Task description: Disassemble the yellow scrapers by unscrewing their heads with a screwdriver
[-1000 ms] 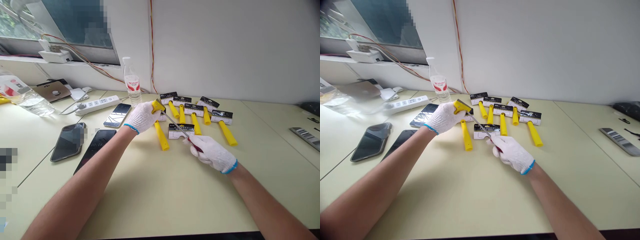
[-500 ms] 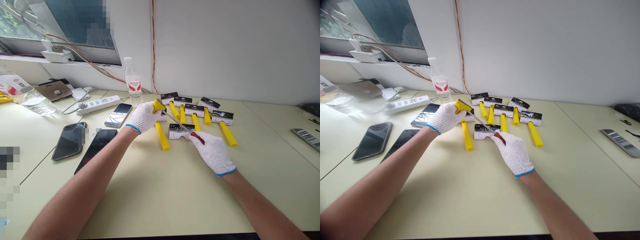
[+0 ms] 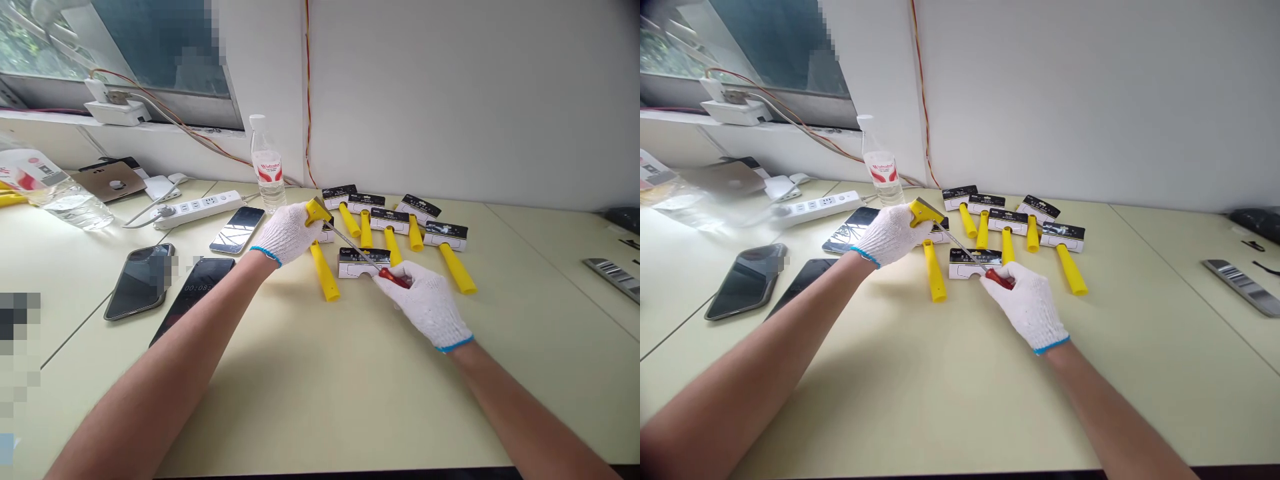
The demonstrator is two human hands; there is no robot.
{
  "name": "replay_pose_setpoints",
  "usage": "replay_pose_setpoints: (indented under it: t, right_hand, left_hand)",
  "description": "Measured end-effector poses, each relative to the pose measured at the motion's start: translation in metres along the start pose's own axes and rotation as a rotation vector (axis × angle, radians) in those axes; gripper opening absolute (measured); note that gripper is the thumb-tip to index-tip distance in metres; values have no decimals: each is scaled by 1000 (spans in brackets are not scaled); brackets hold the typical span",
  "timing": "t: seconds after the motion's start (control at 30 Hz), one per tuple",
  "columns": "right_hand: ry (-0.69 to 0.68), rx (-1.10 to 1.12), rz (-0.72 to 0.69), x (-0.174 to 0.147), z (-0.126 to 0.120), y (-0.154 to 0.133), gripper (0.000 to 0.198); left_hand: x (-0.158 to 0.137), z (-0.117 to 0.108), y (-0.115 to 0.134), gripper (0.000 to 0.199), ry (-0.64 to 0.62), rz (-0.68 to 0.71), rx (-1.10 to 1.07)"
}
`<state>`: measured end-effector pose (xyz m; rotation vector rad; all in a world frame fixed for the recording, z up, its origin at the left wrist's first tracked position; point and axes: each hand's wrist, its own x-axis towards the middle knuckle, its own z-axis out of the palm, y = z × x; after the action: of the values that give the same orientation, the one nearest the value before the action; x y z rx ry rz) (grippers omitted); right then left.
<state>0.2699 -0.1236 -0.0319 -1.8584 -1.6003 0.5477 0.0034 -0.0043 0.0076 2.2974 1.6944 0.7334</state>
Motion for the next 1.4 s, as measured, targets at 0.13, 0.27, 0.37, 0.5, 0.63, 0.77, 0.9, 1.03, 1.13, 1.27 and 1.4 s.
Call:
replay_pose_setpoints:
  t: [0.13, 0.27, 0.37, 0.5, 0.63, 0.77, 0.9, 1.03, 1.13, 1.27, 1.4]
  right_hand:
    - [112, -201, -246, 1, 2, 6, 40]
    - [13, -130, -159, 1, -5, -2, 51]
    - [-320, 199, 147, 1, -12, -11, 62]
    - [-603, 432, 370, 1, -14, -13, 49]
    - [-102, 28, 35, 1, -4, -4, 37]
    - [149, -218, -290, 3, 2, 6, 40]
    - [132, -210, -296, 2, -3, 2, 48]
    - [-247, 116, 80, 1, -13, -10, 62]
    - [-545, 372, 295, 2, -16, -12, 54]
    - [-204, 97, 91, 3, -7, -3, 41]
    - [119, -153, -225, 4, 1, 5, 41]
  left_hand:
    - [-2, -1, 2, 16, -10, -21, -21]
    - [-5, -2, 8, 18, -22, -71, -60]
    - [-7, -2, 11, 18, -24, -58, -47]
    - [-7, -2, 10, 18, -33, -27, -24]
    - [-5, -1, 8, 19, -40, -71, -24]
    - [-5, -1, 8, 18, -26, -75, -55]
    - [-7, -2, 11, 16, -13, -87, -41]
    - [-9, -2, 12, 16, -4, -70, -60]
    - [-8, -2, 11, 17, -10, -58, -52]
    - [-5, -1, 7, 17, -15, -47, -47]
    - [-5, 0, 7, 19, -8, -46, -50]
